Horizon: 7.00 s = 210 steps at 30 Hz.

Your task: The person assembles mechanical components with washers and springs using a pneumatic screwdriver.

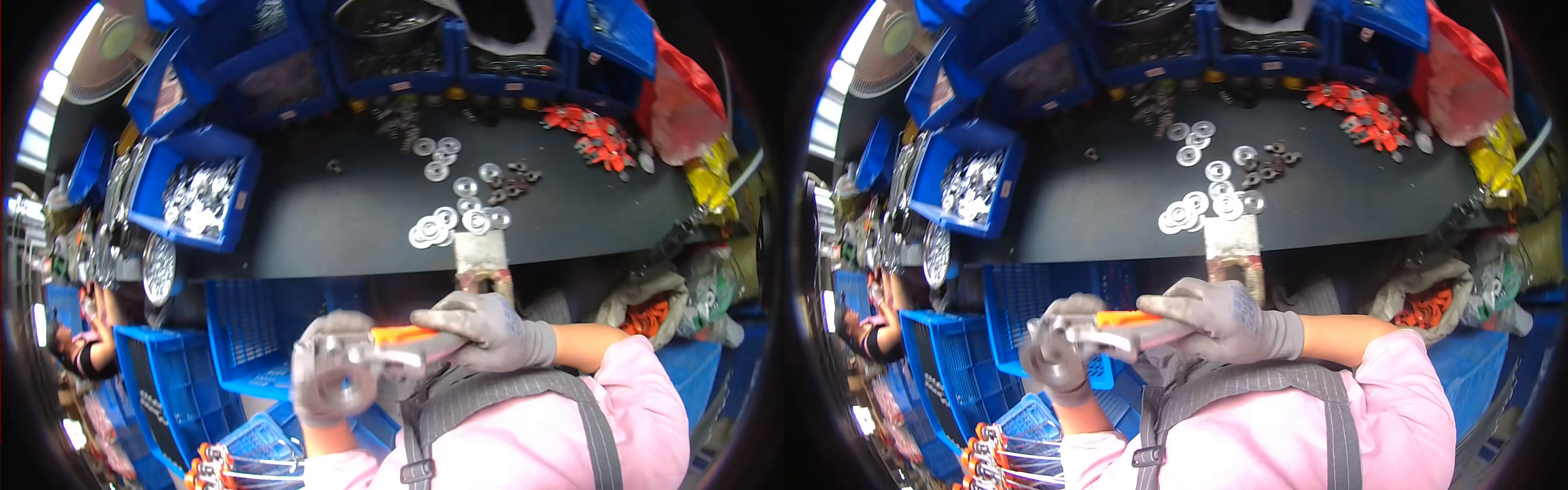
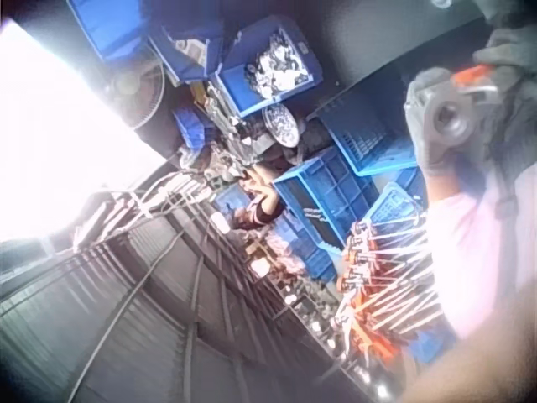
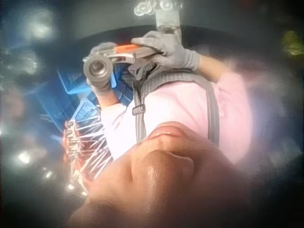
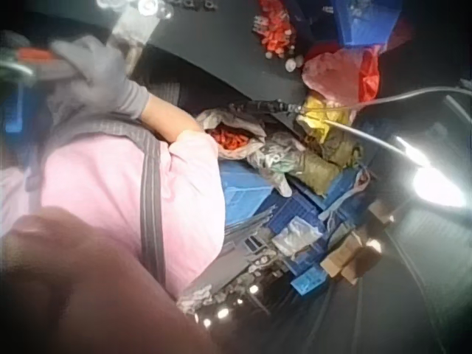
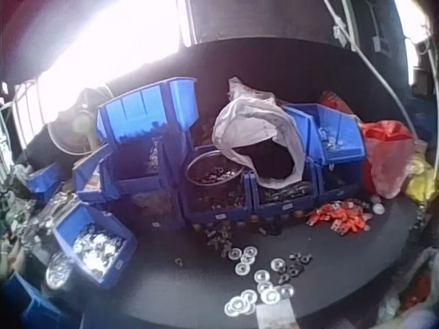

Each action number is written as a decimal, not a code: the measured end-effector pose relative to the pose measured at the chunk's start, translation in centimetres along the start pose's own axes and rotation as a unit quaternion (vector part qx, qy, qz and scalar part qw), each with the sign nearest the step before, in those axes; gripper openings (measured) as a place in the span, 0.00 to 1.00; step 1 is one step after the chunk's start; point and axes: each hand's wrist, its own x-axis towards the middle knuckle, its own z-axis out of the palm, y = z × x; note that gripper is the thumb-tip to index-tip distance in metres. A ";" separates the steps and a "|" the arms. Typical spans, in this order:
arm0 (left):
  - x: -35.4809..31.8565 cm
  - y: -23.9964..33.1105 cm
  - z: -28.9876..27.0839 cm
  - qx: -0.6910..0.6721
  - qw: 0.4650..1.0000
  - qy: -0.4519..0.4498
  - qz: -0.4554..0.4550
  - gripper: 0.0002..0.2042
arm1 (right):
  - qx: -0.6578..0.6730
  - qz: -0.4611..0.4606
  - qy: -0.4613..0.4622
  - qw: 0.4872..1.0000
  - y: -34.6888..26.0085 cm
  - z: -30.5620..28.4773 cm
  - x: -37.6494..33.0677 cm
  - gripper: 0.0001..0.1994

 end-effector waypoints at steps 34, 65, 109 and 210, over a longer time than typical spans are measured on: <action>6.1 4.6 9.2 -0.432 0.891 -0.115 0.082 0.37 | -0.645 0.164 0.006 0.746 19.3 -18.2 15.5 0.13; 13.6 1.8 13.9 -0.139 0.974 0.096 0.153 0.30 | 0.421 0.288 0.104 0.854 5.8 -9.1 8.0 0.17; 11.4 -0.3 10.7 0.009 0.961 0.181 0.208 0.30 | -0.247 0.091 0.155 0.952 6.4 -9.1 6.8 0.14; 9.1 5.6 21.9 -0.185 0.975 -0.114 0.055 0.18 | -0.182 0.007 0.139 0.973 -4.4 -17.8 -2.4 0.16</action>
